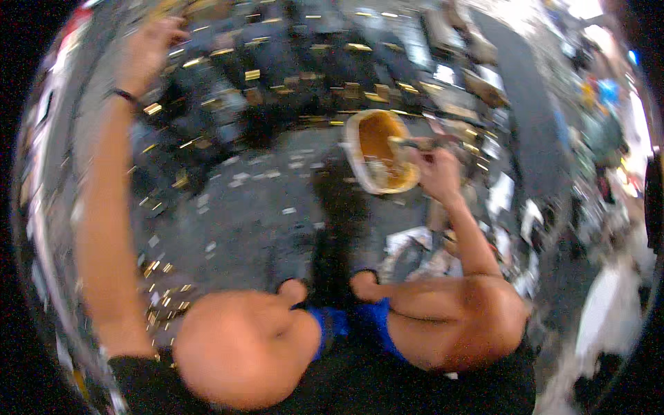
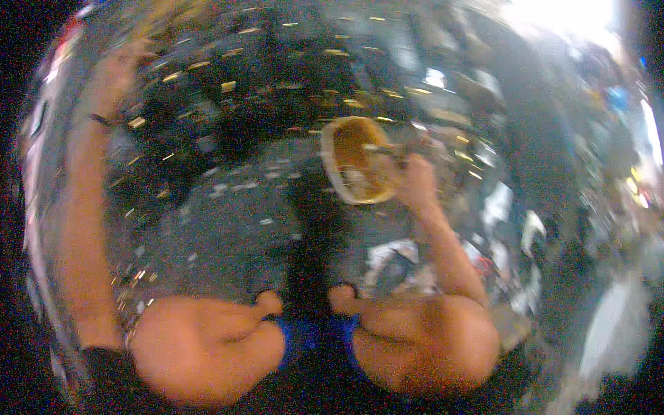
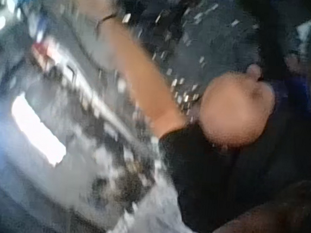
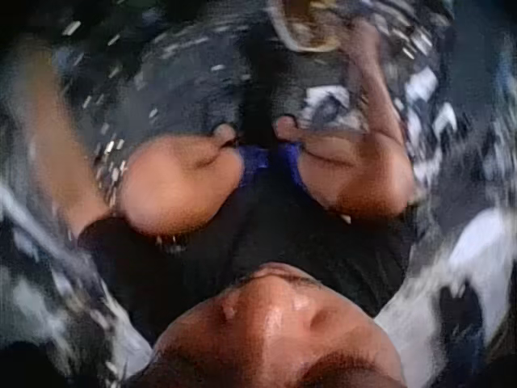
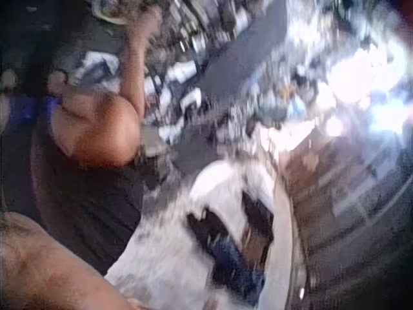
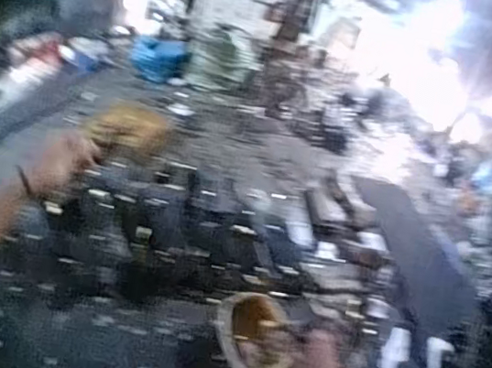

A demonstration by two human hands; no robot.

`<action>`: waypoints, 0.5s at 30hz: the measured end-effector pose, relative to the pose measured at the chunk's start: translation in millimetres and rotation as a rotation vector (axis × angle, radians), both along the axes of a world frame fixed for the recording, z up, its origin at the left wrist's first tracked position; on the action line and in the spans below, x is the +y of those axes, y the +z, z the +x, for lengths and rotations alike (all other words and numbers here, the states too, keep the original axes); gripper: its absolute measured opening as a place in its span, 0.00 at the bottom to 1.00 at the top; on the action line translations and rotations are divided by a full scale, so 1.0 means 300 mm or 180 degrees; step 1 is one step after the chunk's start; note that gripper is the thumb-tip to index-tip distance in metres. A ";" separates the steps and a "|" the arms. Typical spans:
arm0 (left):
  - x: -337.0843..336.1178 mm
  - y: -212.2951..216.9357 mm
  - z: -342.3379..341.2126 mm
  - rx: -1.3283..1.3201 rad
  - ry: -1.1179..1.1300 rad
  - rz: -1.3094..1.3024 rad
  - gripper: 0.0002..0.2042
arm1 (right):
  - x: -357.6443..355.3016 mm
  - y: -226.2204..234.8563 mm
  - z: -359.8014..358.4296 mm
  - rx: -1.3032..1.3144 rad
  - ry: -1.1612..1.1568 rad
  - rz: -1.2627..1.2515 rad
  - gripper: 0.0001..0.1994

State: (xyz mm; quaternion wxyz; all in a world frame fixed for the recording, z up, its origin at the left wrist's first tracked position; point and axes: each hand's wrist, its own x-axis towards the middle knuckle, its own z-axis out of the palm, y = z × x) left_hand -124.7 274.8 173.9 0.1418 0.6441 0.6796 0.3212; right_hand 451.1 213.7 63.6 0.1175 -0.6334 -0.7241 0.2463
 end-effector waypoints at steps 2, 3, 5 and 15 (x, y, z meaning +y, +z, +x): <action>-0.308 -0.092 0.088 0.1692 -0.0313 0.0953 0.16 | -0.036 -0.008 -0.144 0.0061 -0.0078 0.0389 0.17; -0.418 -0.151 0.223 0.1272 -0.0326 0.0684 0.12 | -0.030 -0.074 -0.128 -0.0254 -0.0028 0.0926 0.17; -0.617 -0.202 0.532 -0.2700 0.0919 -0.0019 0.15 | 0.030 -0.156 -0.077 -0.0063 0.0694 0.1278 0.18; -1.378 -0.616 0.317 -0.2895 0.3806 0.0588 0.25 | -0.106 -0.074 0.202 -0.0286 0.0880 0.0308 0.16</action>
